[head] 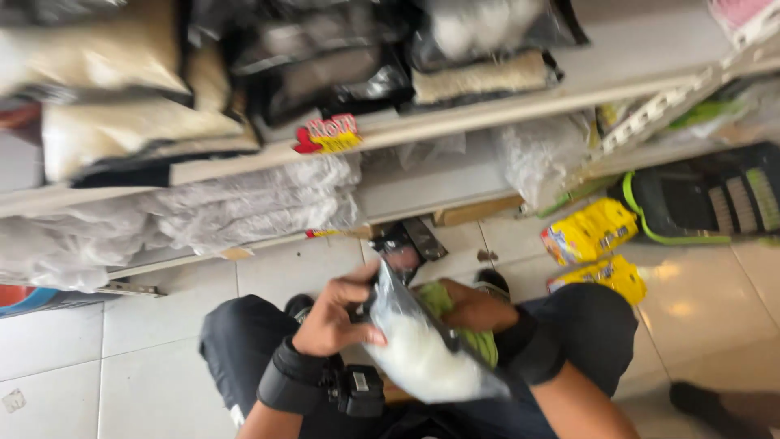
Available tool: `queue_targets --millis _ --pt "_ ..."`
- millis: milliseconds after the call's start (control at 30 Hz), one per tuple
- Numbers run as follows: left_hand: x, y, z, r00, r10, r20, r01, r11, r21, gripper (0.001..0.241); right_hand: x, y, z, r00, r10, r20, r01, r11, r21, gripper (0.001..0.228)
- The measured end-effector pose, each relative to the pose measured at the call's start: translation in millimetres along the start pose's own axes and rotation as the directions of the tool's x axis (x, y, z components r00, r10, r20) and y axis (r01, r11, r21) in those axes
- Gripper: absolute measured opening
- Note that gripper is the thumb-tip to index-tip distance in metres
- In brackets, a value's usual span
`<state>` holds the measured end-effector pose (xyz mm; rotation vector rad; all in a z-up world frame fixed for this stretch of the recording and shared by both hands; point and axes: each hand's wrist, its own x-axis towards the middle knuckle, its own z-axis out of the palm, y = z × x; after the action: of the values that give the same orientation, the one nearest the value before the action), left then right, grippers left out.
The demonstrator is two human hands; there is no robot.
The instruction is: The person wipes packaged food items clean with a cloth, then places them onto a grocery store shelf. The person holds each package with one hand while wiping it with the cloth in the other hand, occasionally flipping and rotating the package with both hands to wipe all surfaces before placing it on the shelf.
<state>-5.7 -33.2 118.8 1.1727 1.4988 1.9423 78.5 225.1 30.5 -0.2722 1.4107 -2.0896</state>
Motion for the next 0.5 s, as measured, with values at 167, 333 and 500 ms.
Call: queue_targets --millis 167,333,500 --pt "-11.6 22.8 -3.8 0.985 -0.124 -0.118 0.117 0.991 -0.064 0.038 -22.7 -84.4 60.5 0.927 -0.311 -0.208 0.328 0.943 0.056 0.067" --pt "50.1 72.7 10.5 0.874 -0.244 -0.420 0.202 0.969 -0.143 0.037 -32.8 -119.6 64.0 0.692 -0.633 -0.347 0.667 0.745 -0.028 0.080" --pt "115.3 103.2 18.9 0.888 0.007 -0.459 0.044 0.994 0.101 0.088 -47.1 -174.0 40.2 0.497 -0.669 -0.553 0.512 0.741 -0.435 0.060"
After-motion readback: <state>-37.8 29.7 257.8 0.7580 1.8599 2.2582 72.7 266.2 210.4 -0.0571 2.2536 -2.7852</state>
